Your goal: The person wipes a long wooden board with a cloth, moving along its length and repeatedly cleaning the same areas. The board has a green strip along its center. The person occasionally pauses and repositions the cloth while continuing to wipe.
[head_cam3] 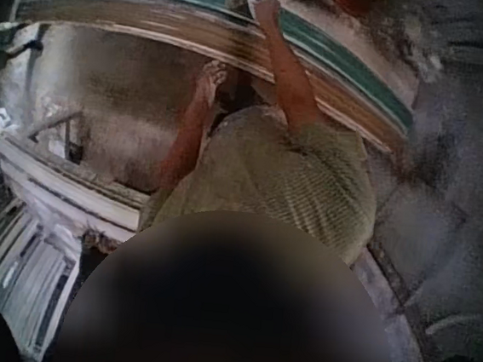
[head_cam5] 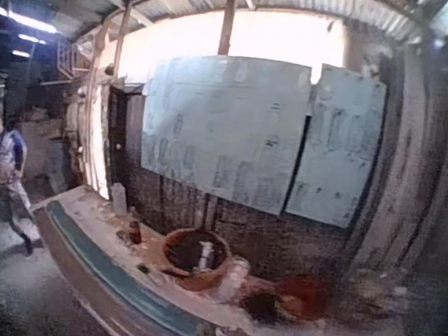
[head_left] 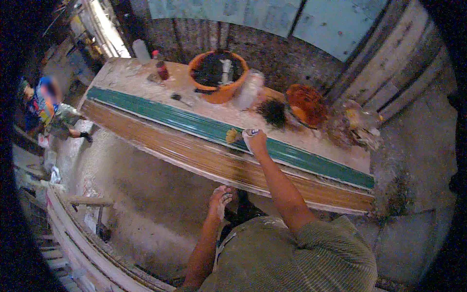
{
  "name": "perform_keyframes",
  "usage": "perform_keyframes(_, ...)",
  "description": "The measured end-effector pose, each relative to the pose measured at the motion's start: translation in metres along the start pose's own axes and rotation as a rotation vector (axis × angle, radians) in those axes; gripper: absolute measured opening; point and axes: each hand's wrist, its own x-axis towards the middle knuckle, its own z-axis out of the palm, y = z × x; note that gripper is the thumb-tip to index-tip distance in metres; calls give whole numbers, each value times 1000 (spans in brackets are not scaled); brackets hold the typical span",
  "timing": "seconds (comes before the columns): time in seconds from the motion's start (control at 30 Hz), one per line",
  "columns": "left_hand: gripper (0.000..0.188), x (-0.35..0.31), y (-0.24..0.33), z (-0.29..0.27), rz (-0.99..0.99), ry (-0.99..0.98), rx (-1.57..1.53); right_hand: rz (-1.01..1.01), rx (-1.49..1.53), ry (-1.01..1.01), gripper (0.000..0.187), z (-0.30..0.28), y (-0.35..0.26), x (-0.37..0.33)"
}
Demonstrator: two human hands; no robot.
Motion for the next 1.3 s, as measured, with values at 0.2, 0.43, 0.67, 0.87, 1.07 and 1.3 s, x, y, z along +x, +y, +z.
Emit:
perform_keyframes(0.2, 48, -17, -90, 63, -25, -131, 65, -98, -119, 67, 49, -144, 95, -3)
perform_keyframes(0.43, 50, -24, -195, 129, -52, -128, 166, 143, -147, 37, 44, -348, 230, 29)
perform_keyframes(0.67, 43, -40, -282, 186, -166, -24, 97, 296, -301, 281, 35, -573, 429, 39)
perform_keyframes(0.87, 45, -47, -301, 215, -210, -58, 89, 224, -549, 404, 41, -741, 576, 47)
perform_keyframes(1.07, 46, -73, -281, 201, -7, -13, 95, 121, -765, 430, 47, -814, 653, 44)
perform_keyframes(1.3, 46, -68, -230, 160, 22, 102, -66, -56, -580, 292, 44, -673, 569, 75)
